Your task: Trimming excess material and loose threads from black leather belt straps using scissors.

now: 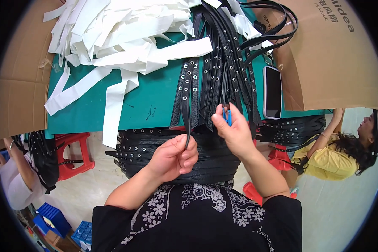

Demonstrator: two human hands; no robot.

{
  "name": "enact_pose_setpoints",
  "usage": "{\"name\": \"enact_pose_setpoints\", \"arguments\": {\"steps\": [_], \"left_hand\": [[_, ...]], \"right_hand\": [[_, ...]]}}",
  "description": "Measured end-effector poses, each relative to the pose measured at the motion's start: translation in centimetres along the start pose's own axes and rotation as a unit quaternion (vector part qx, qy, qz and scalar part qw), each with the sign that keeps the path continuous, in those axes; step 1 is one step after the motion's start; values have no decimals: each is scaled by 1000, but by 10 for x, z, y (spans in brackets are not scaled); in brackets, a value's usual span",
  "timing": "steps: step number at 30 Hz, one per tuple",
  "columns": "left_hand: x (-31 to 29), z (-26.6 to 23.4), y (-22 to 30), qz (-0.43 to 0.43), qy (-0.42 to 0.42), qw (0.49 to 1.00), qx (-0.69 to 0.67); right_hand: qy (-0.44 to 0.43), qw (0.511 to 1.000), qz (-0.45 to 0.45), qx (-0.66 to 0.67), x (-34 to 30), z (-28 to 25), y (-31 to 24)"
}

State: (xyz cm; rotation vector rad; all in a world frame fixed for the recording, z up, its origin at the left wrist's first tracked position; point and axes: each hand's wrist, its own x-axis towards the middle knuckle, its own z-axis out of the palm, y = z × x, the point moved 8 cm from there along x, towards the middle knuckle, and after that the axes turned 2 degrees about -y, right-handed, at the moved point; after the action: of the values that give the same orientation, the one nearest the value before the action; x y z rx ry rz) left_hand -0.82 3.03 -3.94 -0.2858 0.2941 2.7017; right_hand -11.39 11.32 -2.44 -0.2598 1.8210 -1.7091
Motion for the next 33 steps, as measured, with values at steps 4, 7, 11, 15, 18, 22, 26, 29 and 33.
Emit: {"name": "enact_pose_setpoints", "arguments": {"steps": [4, 7, 11, 15, 18, 22, 26, 29, 33], "left_hand": [[-2, 2, -6, -20, -25, 998, -58], [-3, 1, -10, -25, -29, 997, -65], [-8, -9, -18, -40, 4, 999, 0], [-12, -13, -18, -29, 32, 997, 60], [-13, -18, -11, -10, 45, 983, 178], [-14, -33, 30, 87, 144, 917, 361], [7, -21, 57, 127, 163, 905, 372], [23, -15, 63, 130, 157, 896, 395], [41, -17, 61, 98, 162, 915, 357]], "right_hand": [[-27, 997, 25, 64, -2, 19, 10], [-60, 991, 61, 103, -2, 29, 13], [-67, 985, 97, 129, -4, 34, 10], [-67, 987, 60, 133, -4, 36, 11], [-44, 987, 58, 141, -7, 38, 6], [-32, 984, 38, 169, -9, 37, 11], [-50, 940, 121, 315, -17, 41, 27], [-57, 904, 147, 398, -22, 42, 35], [-73, 878, 134, 454, -26, 41, 35]]}}
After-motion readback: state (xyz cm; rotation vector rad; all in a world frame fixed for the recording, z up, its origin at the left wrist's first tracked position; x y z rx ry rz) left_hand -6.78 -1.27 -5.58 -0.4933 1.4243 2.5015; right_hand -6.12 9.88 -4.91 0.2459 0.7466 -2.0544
